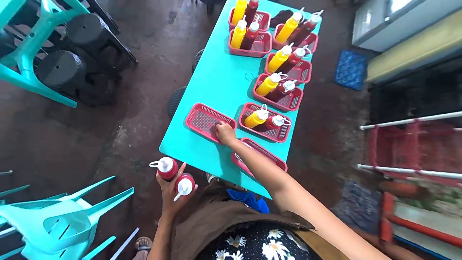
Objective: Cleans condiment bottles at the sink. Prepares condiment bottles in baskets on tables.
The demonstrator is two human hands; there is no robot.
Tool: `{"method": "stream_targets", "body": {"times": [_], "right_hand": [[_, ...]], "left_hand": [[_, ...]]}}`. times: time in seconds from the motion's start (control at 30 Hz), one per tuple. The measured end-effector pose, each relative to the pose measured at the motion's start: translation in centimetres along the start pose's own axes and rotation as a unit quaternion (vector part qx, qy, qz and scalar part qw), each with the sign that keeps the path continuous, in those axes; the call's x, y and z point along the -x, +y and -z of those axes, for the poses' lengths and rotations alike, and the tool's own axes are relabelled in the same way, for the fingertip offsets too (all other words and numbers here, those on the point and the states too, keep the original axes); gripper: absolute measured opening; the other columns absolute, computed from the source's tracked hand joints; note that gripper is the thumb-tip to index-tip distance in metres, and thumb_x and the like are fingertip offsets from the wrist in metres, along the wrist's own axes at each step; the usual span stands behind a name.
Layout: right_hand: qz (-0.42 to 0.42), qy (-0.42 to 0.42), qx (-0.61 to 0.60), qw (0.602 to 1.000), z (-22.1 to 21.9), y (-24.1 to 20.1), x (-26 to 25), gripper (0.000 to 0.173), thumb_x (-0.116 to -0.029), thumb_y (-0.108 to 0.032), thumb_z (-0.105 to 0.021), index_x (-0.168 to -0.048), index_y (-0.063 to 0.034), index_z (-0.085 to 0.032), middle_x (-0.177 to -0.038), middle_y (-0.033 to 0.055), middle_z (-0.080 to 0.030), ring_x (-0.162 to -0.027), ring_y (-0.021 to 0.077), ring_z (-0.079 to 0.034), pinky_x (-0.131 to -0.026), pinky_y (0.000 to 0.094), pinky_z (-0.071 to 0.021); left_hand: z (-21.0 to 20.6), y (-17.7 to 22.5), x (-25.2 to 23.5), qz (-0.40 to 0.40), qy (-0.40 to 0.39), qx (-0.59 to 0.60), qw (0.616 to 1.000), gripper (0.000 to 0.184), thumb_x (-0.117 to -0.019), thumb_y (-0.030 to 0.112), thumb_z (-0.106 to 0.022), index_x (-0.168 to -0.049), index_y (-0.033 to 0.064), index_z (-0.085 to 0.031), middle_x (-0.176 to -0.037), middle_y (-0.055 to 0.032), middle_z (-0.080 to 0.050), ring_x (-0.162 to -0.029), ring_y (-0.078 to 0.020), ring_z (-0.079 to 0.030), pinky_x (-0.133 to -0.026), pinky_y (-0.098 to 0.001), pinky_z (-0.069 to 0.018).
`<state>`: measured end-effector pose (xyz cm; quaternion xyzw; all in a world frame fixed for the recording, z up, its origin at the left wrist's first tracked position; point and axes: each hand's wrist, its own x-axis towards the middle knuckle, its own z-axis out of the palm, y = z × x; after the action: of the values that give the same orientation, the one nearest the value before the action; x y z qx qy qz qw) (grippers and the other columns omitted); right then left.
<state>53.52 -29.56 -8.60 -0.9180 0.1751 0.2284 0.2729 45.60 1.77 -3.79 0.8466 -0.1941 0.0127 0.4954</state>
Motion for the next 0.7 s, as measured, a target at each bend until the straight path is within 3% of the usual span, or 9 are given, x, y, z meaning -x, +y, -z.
{"method": "stream_targets", "body": {"times": [0.07,0.13,0.27,0.33,0.43,0.53,0.6,0.67,0.7], "right_hand": [[0.013,0.002,-0.062,0.998,1.2,0.1,0.6,0.031,-0.0996,-0.014,-0.058,-0.124,0.0041,-0.066,-0.131,0.0237,-0.064,-0.126,0.0373,-0.060,-0.108,0.0525,-0.0451],[0.047,0.028,-0.166,0.985,2.8,0.4,2.6,0.029,-0.0985,-0.016,-0.061,-0.119,0.0032,-0.067,-0.115,0.0204,-0.070,-0.109,0.0296,-0.068,-0.100,0.0451,-0.0512],[0.117,0.106,-0.255,0.954,5.9,4.3,12.1,0.025,-0.0946,-0.014,-0.065,-0.110,0.0047,-0.069,-0.101,0.0157,-0.072,-0.091,0.0189,-0.070,-0.085,0.0347,-0.0568],[0.081,0.161,-0.257,0.949,6.8,8.1,17.5,0.023,-0.0943,-0.014,-0.067,-0.107,0.0043,-0.070,-0.100,0.0150,-0.072,-0.089,0.0181,-0.069,-0.083,0.0345,-0.0570],[-0.079,0.266,-0.271,0.922,6.8,13.7,24.4,0.018,-0.0907,-0.010,-0.073,-0.105,0.0008,-0.075,-0.107,0.0203,-0.067,-0.092,0.0249,-0.065,-0.084,0.0401,-0.0550],[-0.216,0.329,-0.271,0.879,5.9,17.3,29.7,0.024,-0.0894,0.001,-0.069,-0.112,-0.0030,-0.077,-0.117,0.0270,-0.061,-0.100,0.0345,-0.061,-0.090,0.0483,-0.0503],[-0.242,0.340,-0.280,0.865,5.5,19.2,31.7,0.034,-0.0922,0.000,-0.069,-0.127,-0.0005,-0.071,-0.126,0.0271,-0.065,-0.113,0.0378,-0.065,-0.101,0.0505,-0.0509],[-0.232,0.319,-0.319,0.862,5.2,20.6,33.3,0.051,-0.0957,-0.006,-0.069,-0.145,0.0003,-0.055,-0.146,0.0234,-0.056,-0.133,0.0378,-0.056,-0.113,0.0512,-0.0423],[-0.216,0.316,-0.332,0.862,5.1,21.2,34.0,0.056,-0.0964,-0.009,-0.069,-0.148,0.0001,-0.051,-0.153,0.0221,-0.050,-0.139,0.0376,-0.051,-0.116,0.0518,-0.0390]], "left_hand": [[0.0,0.1,-0.3,-0.008,0.000,0.006,1.000,0.076,-0.0678,0.058,-0.089,-0.135,0.0305,-0.069,-0.157,-0.0314,-0.028,-0.147,-0.0250,-0.035,-0.120,-0.0361,-0.0322],[-0.2,0.3,-0.8,-0.023,0.000,0.003,1.000,0.077,-0.0668,0.059,-0.088,-0.136,0.0311,-0.068,-0.158,-0.0312,-0.027,-0.148,-0.0245,-0.033,-0.121,-0.0360,-0.0310],[-1.3,1.4,-2.1,-0.045,-0.011,0.029,0.999,0.078,-0.0638,0.057,-0.090,-0.135,0.0346,-0.067,-0.158,-0.0298,-0.026,-0.148,-0.0237,-0.035,-0.120,-0.0372,-0.0346],[-2.1,2.2,-2.8,-0.045,-0.034,0.043,0.997,0.079,-0.0624,0.056,-0.091,-0.134,0.0323,-0.068,-0.158,-0.0332,-0.025,-0.147,-0.0284,-0.036,-0.118,-0.0392,-0.0381],[-4.1,4.3,-4.1,-0.081,-0.070,0.056,0.993,0.082,-0.0611,0.054,-0.091,-0.135,0.0268,-0.069,-0.154,-0.0395,-0.026,-0.146,-0.0352,-0.035,-0.117,-0.0412,-0.0366],[-7.2,6.7,-4.7,-0.124,-0.104,0.128,0.979,0.079,-0.0621,0.051,-0.092,-0.135,0.0321,-0.068,-0.154,-0.0314,-0.030,-0.144,-0.0231,-0.039,-0.116,-0.0335,-0.0391],[-9.4,8.8,-4.8,-0.136,-0.143,0.154,0.968,0.078,-0.0607,0.048,-0.094,-0.134,0.0345,-0.068,-0.155,-0.0302,-0.029,-0.144,-0.0222,-0.039,-0.115,-0.0333,-0.0410],[-11.5,10.9,-4.1,-0.151,-0.181,0.166,0.958,0.077,-0.0591,0.045,-0.095,-0.131,0.0287,-0.071,-0.155,-0.0332,-0.029,-0.146,-0.0263,-0.037,-0.116,-0.0353,-0.0402],[-12.6,11.9,-3.6,-0.170,-0.198,0.173,0.950,0.077,-0.0601,0.047,-0.095,-0.131,0.0289,-0.071,-0.155,-0.0320,-0.030,-0.146,-0.0259,-0.037,-0.117,-0.0359,-0.0392]]}}
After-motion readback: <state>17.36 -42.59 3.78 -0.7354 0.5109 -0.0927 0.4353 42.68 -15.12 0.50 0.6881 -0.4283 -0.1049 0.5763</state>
